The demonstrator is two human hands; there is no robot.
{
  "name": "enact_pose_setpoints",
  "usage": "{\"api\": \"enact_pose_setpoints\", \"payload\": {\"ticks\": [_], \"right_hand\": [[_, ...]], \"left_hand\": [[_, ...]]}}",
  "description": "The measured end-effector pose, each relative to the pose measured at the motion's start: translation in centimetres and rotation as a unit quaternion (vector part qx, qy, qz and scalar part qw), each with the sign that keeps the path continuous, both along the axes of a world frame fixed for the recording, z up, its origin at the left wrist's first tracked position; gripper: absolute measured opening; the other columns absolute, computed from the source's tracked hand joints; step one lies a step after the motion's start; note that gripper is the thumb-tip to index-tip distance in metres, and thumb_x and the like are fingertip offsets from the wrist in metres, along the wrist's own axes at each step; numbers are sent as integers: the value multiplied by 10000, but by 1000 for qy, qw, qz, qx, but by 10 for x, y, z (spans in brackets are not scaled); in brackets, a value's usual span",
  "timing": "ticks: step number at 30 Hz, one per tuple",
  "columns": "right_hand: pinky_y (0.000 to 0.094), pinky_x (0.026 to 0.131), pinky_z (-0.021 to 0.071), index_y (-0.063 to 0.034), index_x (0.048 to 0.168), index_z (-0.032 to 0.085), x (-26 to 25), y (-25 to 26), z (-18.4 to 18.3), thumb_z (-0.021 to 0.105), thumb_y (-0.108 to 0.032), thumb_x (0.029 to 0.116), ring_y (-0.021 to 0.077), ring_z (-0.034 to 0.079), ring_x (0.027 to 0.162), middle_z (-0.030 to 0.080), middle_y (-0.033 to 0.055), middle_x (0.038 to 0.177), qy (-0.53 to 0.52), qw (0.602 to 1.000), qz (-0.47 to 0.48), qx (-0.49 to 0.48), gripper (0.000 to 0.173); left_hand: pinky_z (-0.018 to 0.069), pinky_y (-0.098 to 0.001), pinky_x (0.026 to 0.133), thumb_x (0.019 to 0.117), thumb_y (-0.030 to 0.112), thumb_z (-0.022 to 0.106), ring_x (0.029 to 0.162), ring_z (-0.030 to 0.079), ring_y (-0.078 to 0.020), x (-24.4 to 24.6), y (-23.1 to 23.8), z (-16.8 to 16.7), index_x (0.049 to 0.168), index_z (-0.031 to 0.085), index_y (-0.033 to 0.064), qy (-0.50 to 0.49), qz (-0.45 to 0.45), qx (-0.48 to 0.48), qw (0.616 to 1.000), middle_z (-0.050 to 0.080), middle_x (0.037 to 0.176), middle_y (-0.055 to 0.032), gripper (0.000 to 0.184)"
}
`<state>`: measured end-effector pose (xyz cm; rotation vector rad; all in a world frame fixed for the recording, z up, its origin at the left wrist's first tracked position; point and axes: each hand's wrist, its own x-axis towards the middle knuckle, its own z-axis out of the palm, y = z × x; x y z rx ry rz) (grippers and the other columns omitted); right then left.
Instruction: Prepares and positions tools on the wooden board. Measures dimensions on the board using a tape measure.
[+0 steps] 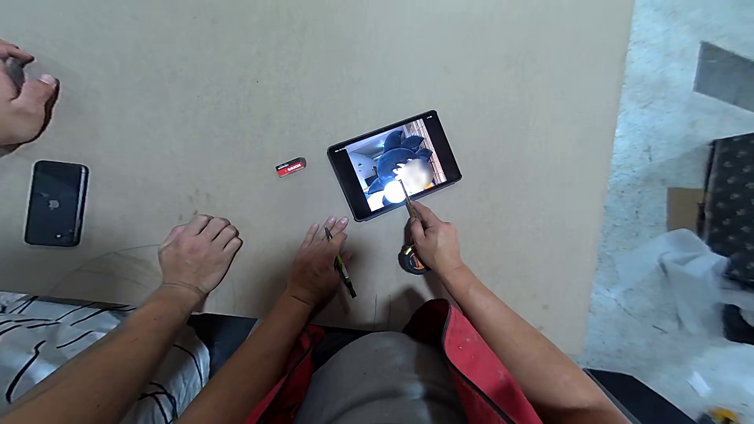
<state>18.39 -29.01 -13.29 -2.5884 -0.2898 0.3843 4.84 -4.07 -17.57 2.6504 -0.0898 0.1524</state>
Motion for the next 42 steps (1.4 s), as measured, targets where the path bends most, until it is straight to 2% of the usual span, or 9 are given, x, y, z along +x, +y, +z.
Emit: {"api": "enact_pose_setpoints", "payload": {"ticks": [5, 10, 14, 19, 24, 30, 34, 39, 42], "right_hand": [[500, 512, 502, -301, 1416, 637, 2, 1, -3, 462, -297, 1021, 232, 635, 546, 665, 34, 649, 7, 1000, 0, 8, 432], [367, 613, 589, -123, 1290, 673, -2, -21, 36, 523, -257, 1085, 180, 655, 635, 687, 59, 761, 270, 921, 1, 280, 288], [319, 576, 537, -211, 1136, 740, -43, -21, 51, 523, -346, 1083, 120, 609, 591, 664, -13, 715, 372, 894, 142, 208, 261], [322, 597, 535, -243, 1122, 771, -69, -4, 38, 568, -331, 1062, 109, 616, 601, 670, -27, 702, 381, 884, 155, 224, 229], [422, 768, 593, -296, 1163, 744, -70, -53, 41, 630, -445, 994, 103, 691, 811, 739, -68, 934, 312, 919, 173, 167, 253], [447, 667, 584, -183, 1038, 776, -104, -165, 47, 636, -298, 1004, 142, 692, 720, 743, -12, 857, 208, 973, 11, 97, 184], [528, 795, 588, -200, 1034, 788, -124, -170, 34, 584, -357, 1034, 180, 727, 882, 765, 0, 1017, 131, 989, 63, 15, 258], [507, 762, 593, -163, 1050, 790, -132, -198, 53, 572, -367, 1030, 181, 718, 826, 761, 14, 970, 150, 988, 10, 44, 299], [405, 640, 557, 29, 1067, 714, -139, -220, 109, 528, -255, 1037, 165, 641, 681, 677, 87, 805, 224, 962, -97, 121, 340]], "left_hand": [[264, -485, 1266, 1038, 339, 498, 1512, 380, -206, 0, 4, -4, 1275, 662, 68, -8, -5, 6, 1000, 503, 1572, -25, 396], [291, -501, 1256, 1005, 417, 582, 1487, 419, -210, 5, -8, 17, 1331, 631, 59, 28, 57, -114, 991, 553, 1521, -63, 487], [584, -403, 990, 1012, 311, 652, 1137, 687, -142, -2, -21, 84, 1399, 570, 113, 156, 159, -361, 906, 700, 1279, -41, 443], [624, -404, 750, 1024, 189, 652, 765, 726, -201, -11, -8, 119, 1161, 649, 52, 343, 107, -377, 854, 738, 898, -96, 193], [617, -385, 716, 1035, 117, 602, 730, 714, -207, -11, 51, 133, 1178, 620, -48, 177, 276, -421, 846, 724, 848, -136, 219], [629, -312, 622, 1014, 97, 650, 637, 722, -172, 9, 83, 121, 1139, 643, -5, 38, 439, -407, 800, 729, 778, -101, 161], [577, -436, 926, 1019, 226, 657, 1045, 693, -243, -5, 59, 91, 1454, 493, 59, 130, 414, -266, 861, 688, 1202, -146, 494], [345, -539, 1188, 1052, 238, 580, 1444, 416, -438, -8, 28, 172, 1566, 345, -26, 252, 259, -142, 922, 351, 1623, -241, 624], [170, -377, 1276, 1129, 376, 342, 1574, 214, -245, 26, -9, 203, 1637, 215, 83, 483, 86, 93, 867, 166, 1720, -111, 600]]}}
